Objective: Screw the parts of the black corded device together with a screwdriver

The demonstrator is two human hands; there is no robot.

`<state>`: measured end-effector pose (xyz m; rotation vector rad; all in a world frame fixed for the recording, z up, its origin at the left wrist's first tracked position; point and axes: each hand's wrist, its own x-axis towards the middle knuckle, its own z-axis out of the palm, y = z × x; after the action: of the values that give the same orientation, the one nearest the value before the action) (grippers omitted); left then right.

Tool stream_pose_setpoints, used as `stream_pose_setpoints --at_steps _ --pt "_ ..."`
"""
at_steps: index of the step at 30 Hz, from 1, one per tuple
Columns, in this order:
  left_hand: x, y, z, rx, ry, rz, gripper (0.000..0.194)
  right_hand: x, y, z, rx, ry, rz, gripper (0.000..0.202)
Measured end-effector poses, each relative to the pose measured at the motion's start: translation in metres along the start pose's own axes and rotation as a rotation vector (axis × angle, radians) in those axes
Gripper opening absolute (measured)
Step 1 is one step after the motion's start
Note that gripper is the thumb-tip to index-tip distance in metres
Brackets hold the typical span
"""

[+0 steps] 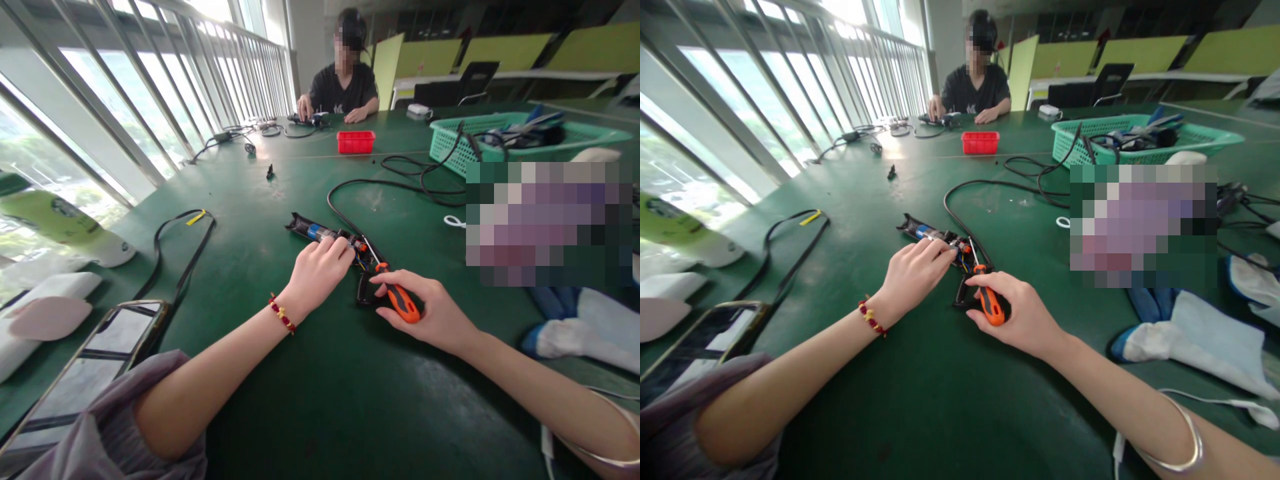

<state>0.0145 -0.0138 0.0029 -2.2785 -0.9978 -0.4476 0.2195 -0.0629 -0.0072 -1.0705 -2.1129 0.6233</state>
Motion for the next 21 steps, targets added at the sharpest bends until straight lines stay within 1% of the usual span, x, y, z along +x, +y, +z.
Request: stream_pose_setpoints --at_steps 7,14,21 --pt "0.001 0.0005 0.0004 -0.015 -0.006 -0.001 0.021 -0.0001 -0.0017 -0.0004 0.003 0.0 0.018 0.036" --pt "-0.0008 -0.0044 0.0027 -0.002 -0.003 0.031 0.021 0.001 -0.0015 -0.0003 0.002 0.001 0.018 0.039" --pt "0.0002 -0.0082 -0.0002 -0.043 -0.006 0.051 0.023 -0.0005 -0.0006 -0.0009 0.03 0.048 0.039 0.039"
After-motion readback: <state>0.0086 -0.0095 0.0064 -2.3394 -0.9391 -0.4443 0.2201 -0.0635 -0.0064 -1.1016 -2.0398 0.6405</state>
